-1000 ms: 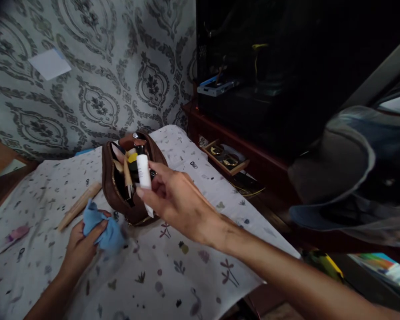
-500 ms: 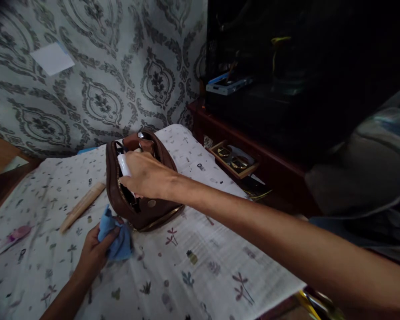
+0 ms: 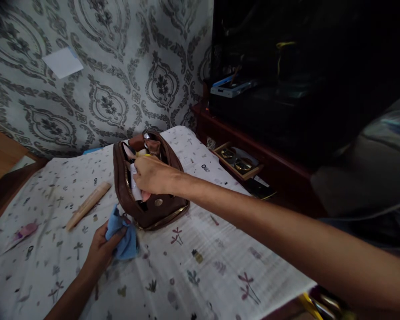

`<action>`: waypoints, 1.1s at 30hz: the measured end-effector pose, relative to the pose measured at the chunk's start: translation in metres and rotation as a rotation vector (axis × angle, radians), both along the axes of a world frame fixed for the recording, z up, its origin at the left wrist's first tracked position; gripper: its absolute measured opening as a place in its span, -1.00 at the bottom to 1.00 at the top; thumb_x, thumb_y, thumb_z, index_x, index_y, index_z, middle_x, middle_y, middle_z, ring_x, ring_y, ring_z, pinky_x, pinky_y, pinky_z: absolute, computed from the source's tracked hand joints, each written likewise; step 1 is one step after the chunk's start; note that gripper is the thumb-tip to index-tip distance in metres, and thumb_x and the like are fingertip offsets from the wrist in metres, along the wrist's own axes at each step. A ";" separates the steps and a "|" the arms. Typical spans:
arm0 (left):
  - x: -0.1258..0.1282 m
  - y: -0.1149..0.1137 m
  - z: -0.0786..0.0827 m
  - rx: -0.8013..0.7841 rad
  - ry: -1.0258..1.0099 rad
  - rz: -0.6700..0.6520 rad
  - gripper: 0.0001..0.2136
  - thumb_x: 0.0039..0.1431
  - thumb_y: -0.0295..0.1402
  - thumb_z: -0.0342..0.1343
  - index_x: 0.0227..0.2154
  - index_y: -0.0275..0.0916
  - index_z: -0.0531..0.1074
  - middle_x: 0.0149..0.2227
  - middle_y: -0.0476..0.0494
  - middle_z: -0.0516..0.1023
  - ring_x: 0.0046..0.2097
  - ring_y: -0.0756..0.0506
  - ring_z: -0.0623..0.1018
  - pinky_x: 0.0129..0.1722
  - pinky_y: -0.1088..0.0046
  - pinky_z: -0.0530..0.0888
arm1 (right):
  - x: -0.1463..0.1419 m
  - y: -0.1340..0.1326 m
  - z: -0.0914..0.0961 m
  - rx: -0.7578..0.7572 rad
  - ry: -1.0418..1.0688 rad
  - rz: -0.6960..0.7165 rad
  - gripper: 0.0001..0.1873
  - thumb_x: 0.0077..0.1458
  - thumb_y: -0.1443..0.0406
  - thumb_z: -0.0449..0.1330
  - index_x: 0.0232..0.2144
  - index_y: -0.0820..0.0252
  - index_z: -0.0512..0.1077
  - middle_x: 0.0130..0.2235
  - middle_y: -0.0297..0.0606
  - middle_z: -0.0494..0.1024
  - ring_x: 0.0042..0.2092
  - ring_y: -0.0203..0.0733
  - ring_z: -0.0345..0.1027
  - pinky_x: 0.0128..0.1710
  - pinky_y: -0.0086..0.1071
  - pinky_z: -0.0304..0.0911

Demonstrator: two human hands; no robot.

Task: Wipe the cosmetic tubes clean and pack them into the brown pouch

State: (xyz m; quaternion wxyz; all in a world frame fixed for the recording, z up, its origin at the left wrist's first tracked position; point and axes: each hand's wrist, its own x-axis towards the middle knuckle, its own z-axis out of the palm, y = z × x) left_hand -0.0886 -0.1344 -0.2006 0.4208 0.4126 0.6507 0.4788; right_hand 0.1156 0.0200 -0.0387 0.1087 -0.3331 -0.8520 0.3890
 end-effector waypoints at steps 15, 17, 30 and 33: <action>0.014 0.002 0.029 0.033 0.144 -0.020 -0.72 0.03 -0.13 0.22 -0.36 -0.27 0.48 -0.47 -0.01 0.44 -0.43 -0.03 0.39 -0.37 0.50 0.39 | 0.042 -0.028 -0.008 0.202 0.573 -0.264 -0.61 0.27 0.13 0.15 -0.53 0.23 0.42 -0.57 -0.36 0.41 -0.54 -0.36 0.25 -0.52 -0.46 0.14; 0.014 0.002 0.029 0.044 0.149 -0.031 -0.72 0.04 -0.13 0.21 -0.36 -0.27 0.48 -0.47 -0.02 0.45 -0.42 -0.04 0.40 -0.35 0.49 0.40 | 0.051 -0.036 -0.015 0.290 0.509 -0.300 -0.64 0.26 0.13 0.15 -0.49 0.23 0.46 -0.54 -0.33 0.45 -0.51 -0.33 0.27 -0.51 -0.44 0.13; 0.012 0.001 0.029 0.036 0.134 -0.058 -0.74 0.05 -0.14 0.20 -0.35 -0.26 0.49 -0.41 -0.09 0.52 -0.36 -0.09 0.47 -0.33 0.46 0.42 | 0.074 -0.061 -0.044 0.346 0.334 -0.075 -0.72 0.33 0.25 0.06 -0.35 0.14 0.52 -0.39 -0.25 0.57 -0.43 -0.28 0.39 -0.50 -0.42 0.24; 0.012 0.001 0.029 0.045 0.141 -0.051 -0.75 0.05 -0.15 0.20 -0.36 -0.25 0.50 -0.41 -0.09 0.52 -0.36 -0.09 0.47 -0.31 0.45 0.44 | 0.069 -0.055 -0.039 0.374 0.222 -0.096 -0.72 0.34 0.25 0.04 -0.31 0.14 0.53 -0.51 -0.34 0.51 -0.52 -0.32 0.31 -0.52 -0.43 0.17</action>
